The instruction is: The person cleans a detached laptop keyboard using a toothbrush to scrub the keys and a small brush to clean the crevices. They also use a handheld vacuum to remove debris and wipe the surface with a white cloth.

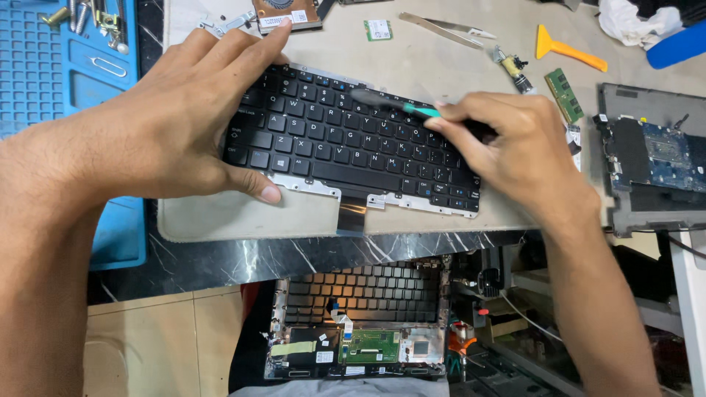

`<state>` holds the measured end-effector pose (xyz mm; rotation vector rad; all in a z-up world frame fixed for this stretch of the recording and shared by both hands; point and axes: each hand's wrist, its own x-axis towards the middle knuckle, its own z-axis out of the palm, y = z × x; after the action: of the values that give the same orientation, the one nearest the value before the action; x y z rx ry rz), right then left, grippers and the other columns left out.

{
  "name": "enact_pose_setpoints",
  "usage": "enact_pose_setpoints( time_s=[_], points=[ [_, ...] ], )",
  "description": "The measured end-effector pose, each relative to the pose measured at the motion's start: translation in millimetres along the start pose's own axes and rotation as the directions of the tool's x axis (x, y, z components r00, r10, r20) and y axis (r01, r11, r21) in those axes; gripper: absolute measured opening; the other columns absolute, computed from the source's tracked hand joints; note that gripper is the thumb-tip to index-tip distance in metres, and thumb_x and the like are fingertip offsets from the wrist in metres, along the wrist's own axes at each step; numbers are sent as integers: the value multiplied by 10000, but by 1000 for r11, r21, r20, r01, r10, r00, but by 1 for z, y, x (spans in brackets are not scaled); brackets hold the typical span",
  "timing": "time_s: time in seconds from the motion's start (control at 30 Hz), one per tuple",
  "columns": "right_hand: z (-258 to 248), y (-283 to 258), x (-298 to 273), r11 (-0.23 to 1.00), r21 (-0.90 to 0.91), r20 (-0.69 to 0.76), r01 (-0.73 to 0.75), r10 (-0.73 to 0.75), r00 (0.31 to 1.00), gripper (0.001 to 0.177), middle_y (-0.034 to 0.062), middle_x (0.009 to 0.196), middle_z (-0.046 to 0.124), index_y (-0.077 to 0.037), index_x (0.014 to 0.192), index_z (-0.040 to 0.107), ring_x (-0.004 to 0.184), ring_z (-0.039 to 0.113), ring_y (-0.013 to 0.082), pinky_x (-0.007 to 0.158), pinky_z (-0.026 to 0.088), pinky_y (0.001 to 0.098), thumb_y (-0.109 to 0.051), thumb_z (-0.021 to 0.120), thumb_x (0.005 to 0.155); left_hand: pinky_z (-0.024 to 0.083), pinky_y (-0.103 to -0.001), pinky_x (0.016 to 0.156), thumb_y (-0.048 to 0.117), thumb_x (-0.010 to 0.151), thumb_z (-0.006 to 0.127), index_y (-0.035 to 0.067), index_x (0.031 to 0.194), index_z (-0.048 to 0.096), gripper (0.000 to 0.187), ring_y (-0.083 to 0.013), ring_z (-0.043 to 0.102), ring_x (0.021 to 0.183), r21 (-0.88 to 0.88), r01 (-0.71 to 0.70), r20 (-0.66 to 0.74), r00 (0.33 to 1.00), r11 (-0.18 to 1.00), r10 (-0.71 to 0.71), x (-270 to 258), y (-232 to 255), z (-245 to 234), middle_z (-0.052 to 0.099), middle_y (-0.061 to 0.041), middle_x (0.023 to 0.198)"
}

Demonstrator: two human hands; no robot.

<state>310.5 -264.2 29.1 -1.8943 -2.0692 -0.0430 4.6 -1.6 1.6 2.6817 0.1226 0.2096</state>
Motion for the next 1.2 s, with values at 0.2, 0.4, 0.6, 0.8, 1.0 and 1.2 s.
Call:
enact_pose_setpoints(
  time_s=[0.2, 0.4, 0.6, 0.8, 1.0, 1.2],
  points=[
    [27, -20, 66, 982, -72, -36, 173, -176, 984, 350, 32, 899, 810, -72, 985, 738, 752, 745, 248, 591, 476, 429, -236, 918, 1236, 362, -622, 1187, 798, 628, 1029, 16, 1874, 114, 1732, -523, 469, 1318, 29, 19, 22, 1000, 999, -19, 2, -1, 1, 465, -272, 1617],
    [31, -27, 79, 982, -22, -34, 190, -190, 981, 324, 57, 985, 843, -66, 1011, 692, 816, 768, 317, 621, 488, 470, -210, 878, 1235, 371, -614, 1183, 816, 644, 1004, 6, 1872, 122, 1715, -505, 470, 1326, 43, 13, 17, 1000, 999, -14, 1, -2, 2, 466, -271, 1612],
    [3, 4, 13, 993, -43, -10, 112, -112, 994, 192, 162, 1164, 912, 20, 1154, 887, 959, 867, 258, 803, 695, 411, -157, 957, 1131, 341, -592, 1221, 699, 647, 1038, -14, 1856, 154, 1659, -476, 430, 1417, -33, 10, 4, 1000, 999, -10, -1, 3, -3, 458, -246, 1661],
    [-16, 22, -54, 993, -105, -16, -54, 52, 999, 189, 205, 1110, 897, 73, 1165, 894, 887, 855, 266, 747, 704, 383, -108, 930, 1124, 361, -625, 1183, 772, 650, 1008, 33, 1883, 125, 1687, -505, 454, 1341, 17, 77, 60, 995, 997, -78, 2, 3, -1, 459, -248, 1605],
    [0, 13, -20, 996, -92, -23, 7, -9, 1000, 197, 183, 1081, 906, 40, 1182, 904, 849, 852, 242, 679, 687, 350, -151, 936, 1140, 351, -623, 1184, 744, 656, 1016, 30, 1879, 121, 1675, -509, 452, 1334, -3, 78, 64, 995, 997, -78, 3, 7, -5, 446, -254, 1643],
    [29, -20, 60, 983, -73, -68, 166, -171, 983, 236, 52, 947, 838, -51, 1068, 795, 754, 744, 269, 578, 476, 438, -213, 893, 1209, 348, -600, 1209, 740, 650, 1032, 12, 1867, 165, 1663, -481, 429, 1400, -8, 45, 25, 999, 999, -45, 0, 4, -3, 447, -251, 1647]
  ],
)
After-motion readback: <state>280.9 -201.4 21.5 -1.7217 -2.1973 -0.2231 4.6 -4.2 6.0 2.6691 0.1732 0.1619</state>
